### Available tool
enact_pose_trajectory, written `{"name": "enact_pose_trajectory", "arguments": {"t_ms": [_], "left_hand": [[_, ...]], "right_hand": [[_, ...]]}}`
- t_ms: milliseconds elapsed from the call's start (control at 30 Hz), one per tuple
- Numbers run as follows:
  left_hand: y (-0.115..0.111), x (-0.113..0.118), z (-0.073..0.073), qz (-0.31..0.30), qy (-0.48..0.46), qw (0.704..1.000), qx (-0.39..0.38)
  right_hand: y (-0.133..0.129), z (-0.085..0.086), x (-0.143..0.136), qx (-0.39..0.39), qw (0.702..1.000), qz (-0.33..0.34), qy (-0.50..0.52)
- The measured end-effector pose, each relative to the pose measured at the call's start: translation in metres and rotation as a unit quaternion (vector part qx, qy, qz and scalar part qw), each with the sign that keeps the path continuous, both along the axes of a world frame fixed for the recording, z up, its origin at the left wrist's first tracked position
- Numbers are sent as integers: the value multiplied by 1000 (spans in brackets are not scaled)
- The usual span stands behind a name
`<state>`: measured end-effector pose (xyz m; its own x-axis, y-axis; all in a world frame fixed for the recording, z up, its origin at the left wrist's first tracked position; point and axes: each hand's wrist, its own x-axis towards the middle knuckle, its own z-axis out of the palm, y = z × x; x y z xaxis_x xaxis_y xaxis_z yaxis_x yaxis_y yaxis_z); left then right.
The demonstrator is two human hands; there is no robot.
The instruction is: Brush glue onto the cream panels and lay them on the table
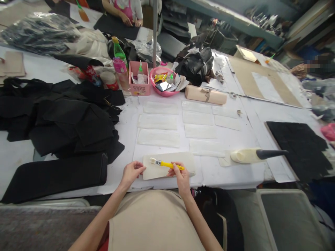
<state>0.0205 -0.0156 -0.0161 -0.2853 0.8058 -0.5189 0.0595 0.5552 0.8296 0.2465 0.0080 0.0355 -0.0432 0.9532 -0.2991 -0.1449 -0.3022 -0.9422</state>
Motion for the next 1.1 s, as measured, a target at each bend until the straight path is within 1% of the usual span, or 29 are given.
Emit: {"name": "enact_pose_trajectory", "arguments": {"t_ms": [133, 233, 333, 467, 633, 733, 800, 867, 967, 1100], "left_hand": [[-1, -1, 1, 8, -23, 1000, 0], [-1, -1, 2, 9, -37, 999, -7], [-1, -1, 3, 2, -33, 999, -11], [-1, 0, 3, 11, -28, 999, -13], [-1, 0, 3, 18, -39, 999, -13], [-1, 0, 3, 17, -37, 999, -13], [-1, 0, 3, 17, -32, 999, -12], [-1, 0, 2, 16, -26, 999, -14], [-1, 0, 0, 15, -22, 1000, -13], [-2, 0, -3, 13, -12, 1000, -5]], "right_hand": [[1, 1, -17, 23, 999, 33, -34], [3, -1, -27, 32, 998, 45, -42], [6, -5, -35, 37, 997, 52, -46], [7, -8, -34, 38, 996, 43, -64], [4, 0, -22, 36, 995, -10, -92], [0, 2, -26, 38, 996, 13, -85], [-2, -1, -32, 38, 996, 40, -73], [-3, -5, -37, 34, 996, 44, -68], [-3, -10, -30, 25, 997, -2, -79], [1, -13, 0, 24, 991, -85, -104]]}}
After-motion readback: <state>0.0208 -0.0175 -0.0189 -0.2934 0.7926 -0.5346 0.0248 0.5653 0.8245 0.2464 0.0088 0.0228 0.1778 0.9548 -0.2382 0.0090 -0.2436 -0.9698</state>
